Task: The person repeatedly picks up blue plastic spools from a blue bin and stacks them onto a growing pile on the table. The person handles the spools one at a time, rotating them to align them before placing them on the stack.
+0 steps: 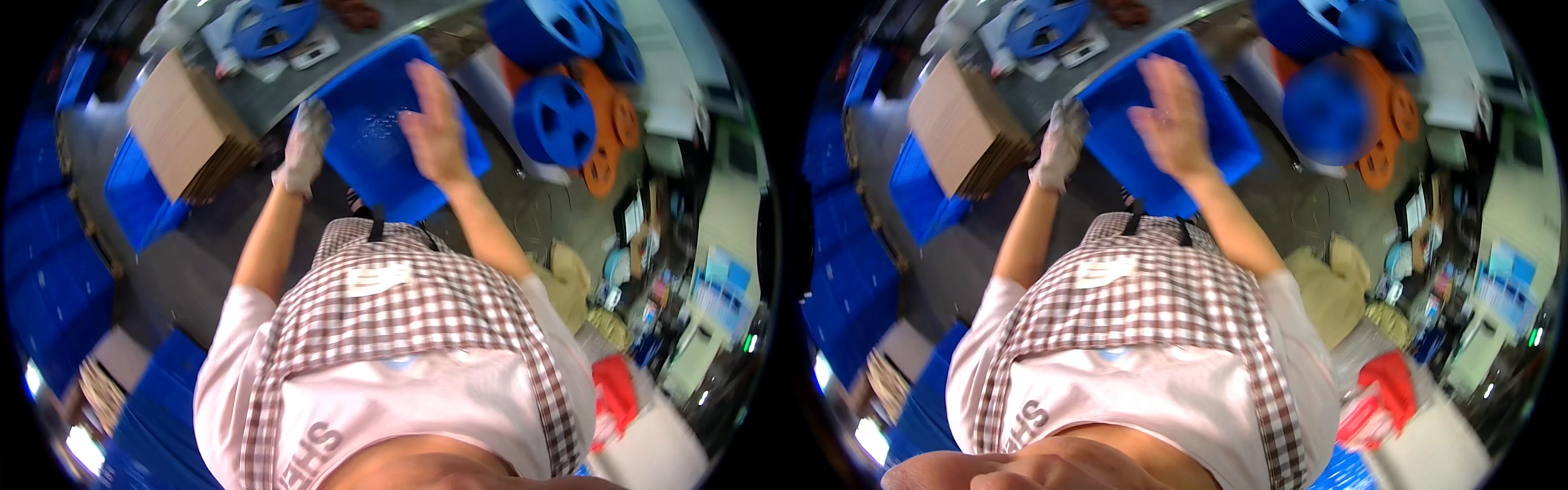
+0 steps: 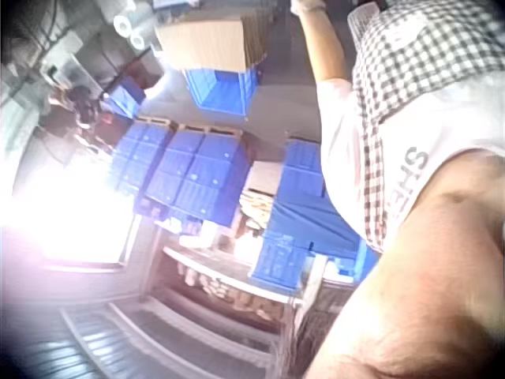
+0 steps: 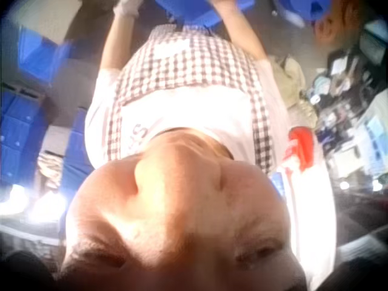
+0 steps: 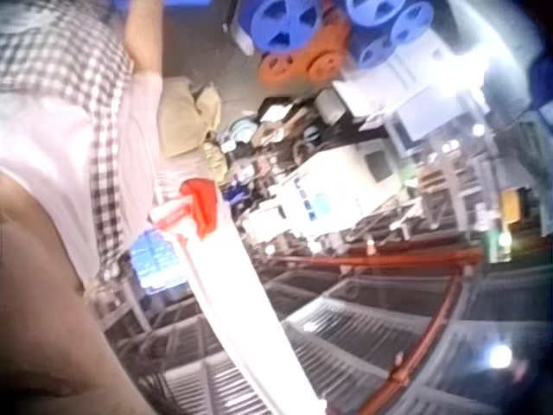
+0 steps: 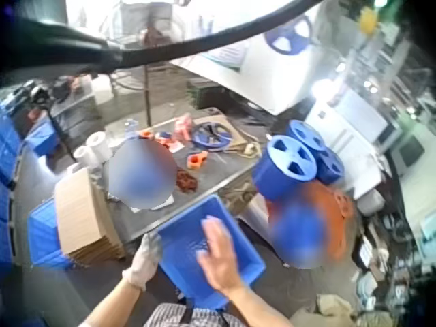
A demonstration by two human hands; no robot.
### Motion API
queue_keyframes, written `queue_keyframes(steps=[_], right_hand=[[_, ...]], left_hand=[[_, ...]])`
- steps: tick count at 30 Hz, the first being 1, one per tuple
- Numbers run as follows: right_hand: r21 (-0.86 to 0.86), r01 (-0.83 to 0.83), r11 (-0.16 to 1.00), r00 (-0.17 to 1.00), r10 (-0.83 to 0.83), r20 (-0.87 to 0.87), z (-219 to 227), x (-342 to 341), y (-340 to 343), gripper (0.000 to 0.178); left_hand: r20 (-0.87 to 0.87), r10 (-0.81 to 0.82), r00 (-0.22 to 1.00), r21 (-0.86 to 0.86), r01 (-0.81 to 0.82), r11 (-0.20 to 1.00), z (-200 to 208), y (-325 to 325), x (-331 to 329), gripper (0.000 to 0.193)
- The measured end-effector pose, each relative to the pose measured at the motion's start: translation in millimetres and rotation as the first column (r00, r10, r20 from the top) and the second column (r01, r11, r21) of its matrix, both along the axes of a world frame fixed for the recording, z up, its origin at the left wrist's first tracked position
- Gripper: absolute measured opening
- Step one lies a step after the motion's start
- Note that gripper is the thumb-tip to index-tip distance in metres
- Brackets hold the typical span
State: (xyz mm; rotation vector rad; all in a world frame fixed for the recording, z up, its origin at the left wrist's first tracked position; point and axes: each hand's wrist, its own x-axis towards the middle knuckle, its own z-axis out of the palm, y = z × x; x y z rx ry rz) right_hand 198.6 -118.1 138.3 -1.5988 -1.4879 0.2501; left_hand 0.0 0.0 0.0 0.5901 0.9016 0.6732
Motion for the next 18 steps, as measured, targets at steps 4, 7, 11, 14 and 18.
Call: queue_keyframes(steps=[4, 7, 11, 14, 18], right_hand=[[0.018, -0.328, 0.945, 0.933, 0.32, 0.166, -45.5, -56.2, 5.7, 0.048], [-0.382, -0.359, 0.852, 0.919, 0.394, 0.016, -107.5, -28.8, -65.9, 0.054], [-0.448, -0.07, 0.891, 0.996, 0.034, -0.088, -176.6, 114.5, -138.3, 0.056], [-0.456, 0.376, 0.807, 0.902, -0.432, -0.02, -176.5, 259.5, -177.8, 0.049], [-0.434, 0.732, 0.526, 0.667, -0.682, 0.3, -221.5, 411.6, -194.3, 0.081]], left_hand=[[0.595, 0.398, 0.698, -0.04, -0.469, 0.882, 43.7, -102.9, 85.5, 0.065], [0.347, 0.29, 0.892, -0.551, -0.056, 0.833, 22.9, -80.4, 30.6, 0.053], [0.094, 0.399, 0.912, -0.229, -0.371, 0.9, -64.6, -43.1, -96.7, 0.038], [-0.368, 0.289, 0.884, 0.001, -0.31, 0.951, 12.0, -86.7, -76.5, 0.044], [-0.675, -0.026, 0.737, -0.246, -0.192, 0.95, -13.1, -172.8, -37.9, 0.052]])
